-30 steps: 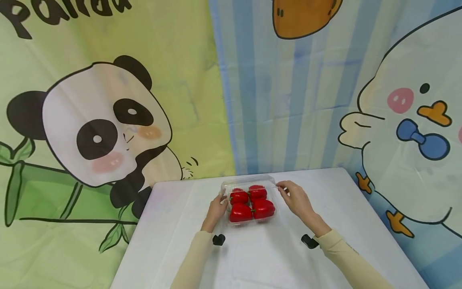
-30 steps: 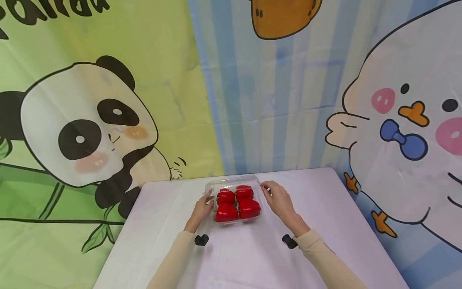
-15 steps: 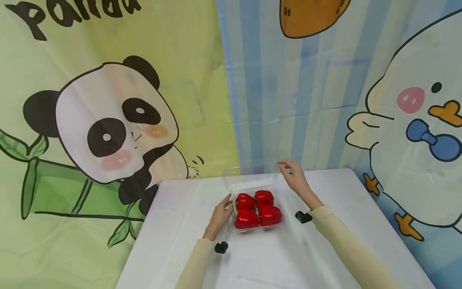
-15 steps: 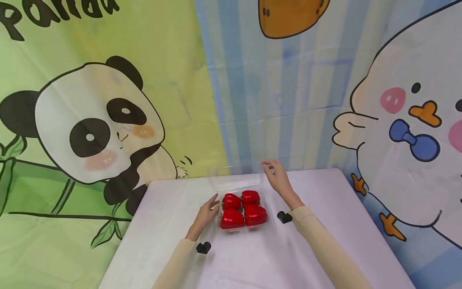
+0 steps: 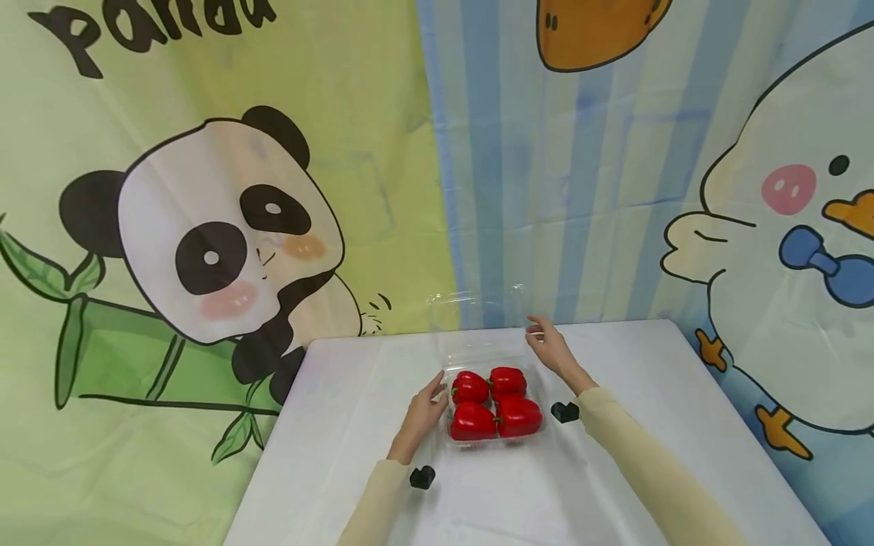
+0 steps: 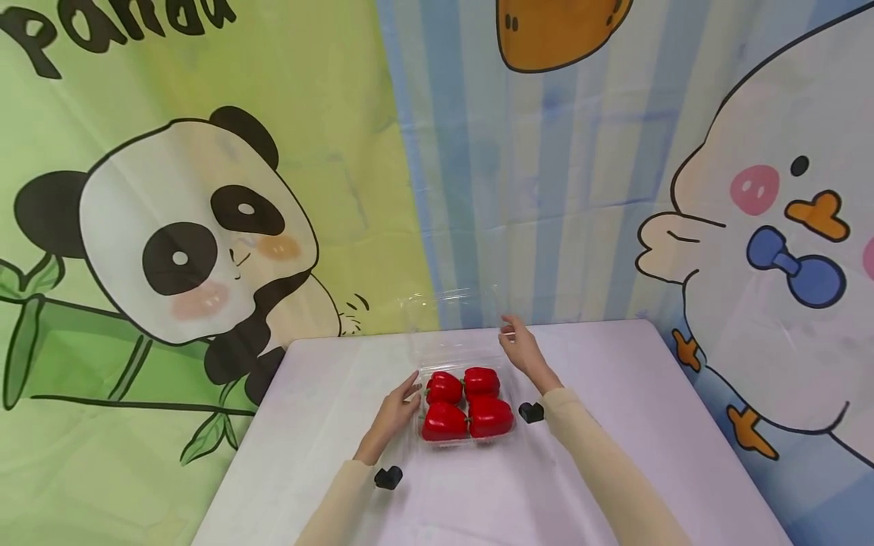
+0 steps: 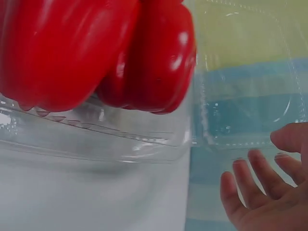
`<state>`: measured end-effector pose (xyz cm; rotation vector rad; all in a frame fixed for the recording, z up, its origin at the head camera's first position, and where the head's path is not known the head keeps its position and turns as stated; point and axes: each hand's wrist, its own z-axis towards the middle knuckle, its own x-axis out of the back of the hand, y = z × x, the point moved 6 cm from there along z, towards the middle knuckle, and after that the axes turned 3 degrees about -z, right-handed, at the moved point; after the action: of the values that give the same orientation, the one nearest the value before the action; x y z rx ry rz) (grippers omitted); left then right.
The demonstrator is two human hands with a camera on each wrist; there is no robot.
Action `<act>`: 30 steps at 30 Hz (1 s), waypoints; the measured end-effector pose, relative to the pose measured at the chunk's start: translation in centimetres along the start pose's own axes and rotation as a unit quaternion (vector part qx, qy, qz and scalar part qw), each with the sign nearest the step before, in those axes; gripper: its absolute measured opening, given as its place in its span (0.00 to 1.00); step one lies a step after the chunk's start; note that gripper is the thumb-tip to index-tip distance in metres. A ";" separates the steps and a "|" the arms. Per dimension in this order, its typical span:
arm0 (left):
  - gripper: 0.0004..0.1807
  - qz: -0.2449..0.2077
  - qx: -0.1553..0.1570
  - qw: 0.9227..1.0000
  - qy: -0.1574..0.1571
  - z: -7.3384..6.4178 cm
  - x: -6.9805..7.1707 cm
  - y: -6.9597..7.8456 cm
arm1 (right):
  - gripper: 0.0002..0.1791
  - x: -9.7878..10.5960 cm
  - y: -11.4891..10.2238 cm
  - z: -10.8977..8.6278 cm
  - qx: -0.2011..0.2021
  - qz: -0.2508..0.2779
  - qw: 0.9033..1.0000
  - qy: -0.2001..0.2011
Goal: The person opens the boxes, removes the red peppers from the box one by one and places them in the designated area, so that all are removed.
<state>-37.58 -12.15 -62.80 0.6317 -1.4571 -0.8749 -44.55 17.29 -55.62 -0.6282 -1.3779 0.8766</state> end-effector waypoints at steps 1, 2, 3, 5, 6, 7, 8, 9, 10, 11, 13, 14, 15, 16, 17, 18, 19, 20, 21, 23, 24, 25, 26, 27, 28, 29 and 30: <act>0.30 -0.001 -0.001 1.000 -0.003 -0.1 -0.1 0.0 | 0.29 -0.2 0.4 -0.2 -0.010 0.000 1.000 -0.005; 0.30 -0.002 -0.001 1.000 -0.005 -0.2 -0.1 0.0 | 0.30 -0.5 0.8 -0.3 -0.016 -0.006 1.000 -0.011; 0.30 -0.004 -0.001 1.000 -0.008 -0.3 -0.1 0.0 | 0.30 -0.7 1.1 -0.5 -0.023 -0.009 1.000 -0.015; 0.30 -0.004 -0.002 1.000 -0.012 -0.6 -0.2 0.0 | 0.32 -1.0 1.6 -0.8 -0.034 -0.009 0.999 -0.022; 0.30 -0.006 -0.001 1.000 -0.014 -0.7 -0.2 0.0 | 0.32 -1.1 1.8 -0.9 -0.038 -0.013 0.999 -0.026; 0.30 -0.007 -0.001 1.000 -0.015 -0.8 -0.2 0.0 | 0.32 -1.2 2.0 -1.1 -0.042 -0.015 0.999 -0.029; 0.30 -0.008 0.000 1.000 -0.016 -1.0 -0.1 0.0 | 0.33 -1.4 2.2 -1.2 -0.045 -0.018 0.998 -0.035; 0.30 -0.009 0.000 1.000 -0.017 -1.1 -0.1 0.0 | 0.33 -1.5 2.4 -1.3 -0.050 -0.020 0.998 -0.040; 0.30 -0.007 0.001 1.000 -0.019 -1.2 -0.2 0.0 | 0.33 -1.6 2.5 -1.4 -0.054 -0.023 0.997 -0.045; 0.30 -0.009 0.001 1.000 -0.021 -1.3 -0.2 0.0 | 0.34 -1.7 2.7 -1.5 -0.058 -0.026 0.997 -0.050; 0.31 -0.008 -0.001 1.000 -0.025 -1.4 -0.3 0.0 | 0.33 -1.9 2.9 -1.7 -0.063 -0.031 0.996 -0.056; 0.31 -0.007 0.001 1.000 -0.027 -1.4 -0.3 -0.1 | 0.33 -2.0 3.0 -1.8 -0.063 -0.035 0.996 -0.058; 0.31 -0.005 -0.001 1.000 -0.029 -1.5 -0.4 0.0 | 0.33 -2.0 3.1 -1.9 -0.064 -0.038 0.995 -0.059; 0.31 -0.004 0.000 1.000 -0.030 -1.5 -0.4 0.0 | 0.33 -2.0 3.1 -1.9 -0.064 -0.041 0.995 -0.059; 0.31 -0.004 -0.001 1.000 -0.031 -1.5 -0.4 0.0 | 0.33 -2.0 3.2 -2.0 -0.062 -0.044 0.995 -0.059; 0.31 -0.005 -0.001 1.000 -0.030 -1.5 -0.4 0.0 | 0.33 -2.1 3.2 -2.0 -0.062 -0.049 0.995 -0.060; 0.31 -0.005 -0.001 1.000 -0.030 -1.6 -0.4 0.0 | 0.33 -2.1 3.3 -2.0 -0.061 -0.053 0.995 -0.062; 0.31 -0.005 -0.001 1.000 -0.029 -1.6 -0.4 0.0 | 0.33 -2.1 3.3 -2.0 -0.063 -0.056 0.994 -0.065; 0.31 -0.006 -0.003 1.000 -0.029 -1.7 -0.4 0.0 | 0.33 -2.2 3.4 -2.1 -0.064 -0.060 0.994 -0.068; 0.31 -0.008 -0.006 1.000 -0.029 -1.8 -0.5 0.0 | 0.33 -2.3 3.6 -2.1 -0.066 -0.065 0.993 -0.074; 0.31 -0.010 -0.009 0.999 -0.030 -1.8 -0.5 0.1 | 0.33 -2.3 3.7 -2.1 -0.066 -0.067 0.993 -0.077; 0.31 -0.011 -0.011 0.999 -0.031 -1.9 -0.5 0.1 | 0.33 -2.3 3.7 -2.1 -0.067 -0.068 0.992 -0.080; 0.31 -0.012 -0.013 0.999 -0.031 -1.9 -0.5 0.2 | 0.33 -2.3 3.7 -2.2 -0.067 -0.069 0.992 -0.082; 0.31 -0.013 -0.015 0.999 -0.032 -1.9 -0.5 0.2 | 0.33 -2.3 3.7 -2.2 -0.065 -0.071 0.992 -0.085; 0.31 -0.014 -0.017 0.999 -0.032 -1.9 -0.5 0.3 | 0.33 -2.3 3.7 -2.3 -0.067 -0.070 0.991 -0.089; 0.31 -0.014 -0.017 0.999 -0.033 -1.9 -0.5 0.3 | 0.32 -2.3 3.7 -2.3 -0.066 -0.073 0.991 -0.093; 0.31 -0.013 -0.017 0.999 -0.033 -1.9 -0.5 0.3 | 0.32 -2.3 3.8 -2.4 -0.068 -0.075 0.990 -0.096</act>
<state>-35.57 -11.86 -62.97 0.6025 -1.4922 -0.9475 -42.73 17.75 -60.32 -0.5456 -1.6474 0.7413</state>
